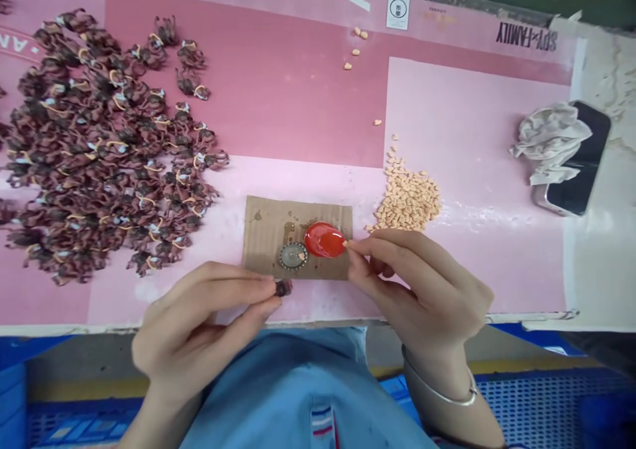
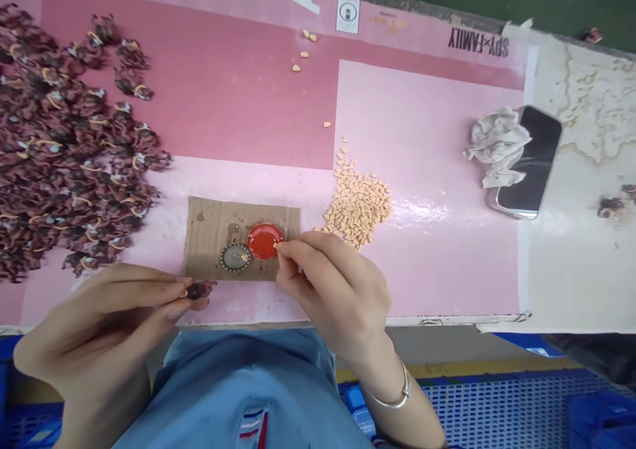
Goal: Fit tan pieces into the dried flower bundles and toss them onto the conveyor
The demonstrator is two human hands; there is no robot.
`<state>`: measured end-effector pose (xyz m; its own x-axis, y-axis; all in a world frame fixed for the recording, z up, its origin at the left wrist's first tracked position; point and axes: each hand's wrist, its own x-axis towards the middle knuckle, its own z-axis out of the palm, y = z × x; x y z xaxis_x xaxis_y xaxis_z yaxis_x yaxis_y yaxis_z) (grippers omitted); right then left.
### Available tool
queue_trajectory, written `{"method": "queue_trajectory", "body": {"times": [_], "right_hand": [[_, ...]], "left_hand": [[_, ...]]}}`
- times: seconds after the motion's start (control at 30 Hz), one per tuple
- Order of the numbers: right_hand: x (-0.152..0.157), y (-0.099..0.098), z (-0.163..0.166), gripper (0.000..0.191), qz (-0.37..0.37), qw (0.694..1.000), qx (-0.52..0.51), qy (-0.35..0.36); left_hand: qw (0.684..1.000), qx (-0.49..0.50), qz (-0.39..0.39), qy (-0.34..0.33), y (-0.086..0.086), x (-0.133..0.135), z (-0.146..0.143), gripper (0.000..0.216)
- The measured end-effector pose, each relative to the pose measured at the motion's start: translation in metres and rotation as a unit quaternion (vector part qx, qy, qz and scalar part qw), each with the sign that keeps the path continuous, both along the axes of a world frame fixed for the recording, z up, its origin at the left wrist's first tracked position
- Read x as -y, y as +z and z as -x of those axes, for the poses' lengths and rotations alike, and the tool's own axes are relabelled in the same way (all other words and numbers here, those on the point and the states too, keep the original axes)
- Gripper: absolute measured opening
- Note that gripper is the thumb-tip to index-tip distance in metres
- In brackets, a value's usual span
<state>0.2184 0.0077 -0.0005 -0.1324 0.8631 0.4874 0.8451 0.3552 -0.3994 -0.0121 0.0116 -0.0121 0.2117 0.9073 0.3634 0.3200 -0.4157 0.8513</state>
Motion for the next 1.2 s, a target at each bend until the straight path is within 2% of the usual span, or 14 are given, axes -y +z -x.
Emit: {"method": "queue_trajectory", "body": {"times": [0.13, 0.37, 0.47, 0.67, 0.8, 1.0, 1.2], "right_hand": [[0.002, 0.002, 0.000, 0.018, 0.008, 0.999, 0.032, -0.006], [0.008, 0.013, -0.003, 0.015, 0.034, 0.994, 0.096, 0.024], [0.011, 0.015, -0.005, 0.017, 0.055, 0.993, 0.096, 0.027], [0.008, 0.011, -0.007, 0.019, 0.034, 0.995, 0.080, 0.045], [0.008, 0.013, -0.002, 0.019, 0.000, 0.999, 0.029, 0.018], [0.013, 0.019, 0.019, 0.022, 0.058, 0.993, -0.098, 0.018], [0.014, 0.017, 0.032, 0.021, 0.072, 0.989, -0.129, 0.011]], "left_hand": [[0.999, 0.001, 0.023, 0.036, -0.002, 0.006, 0.000, 0.028], [0.997, -0.014, 0.034, 0.065, -0.001, 0.009, -0.005, 0.028], [0.996, -0.030, 0.047, 0.064, -0.002, 0.011, -0.007, 0.027], [0.999, -0.015, 0.028, 0.027, -0.002, 0.012, -0.012, 0.028], [1.000, 0.003, 0.015, 0.015, -0.003, 0.012, -0.015, 0.029], [0.998, -0.043, -0.029, 0.034, 0.000, 0.015, -0.018, 0.014], [0.996, -0.050, -0.043, 0.055, -0.001, 0.019, -0.026, 0.014]]}}
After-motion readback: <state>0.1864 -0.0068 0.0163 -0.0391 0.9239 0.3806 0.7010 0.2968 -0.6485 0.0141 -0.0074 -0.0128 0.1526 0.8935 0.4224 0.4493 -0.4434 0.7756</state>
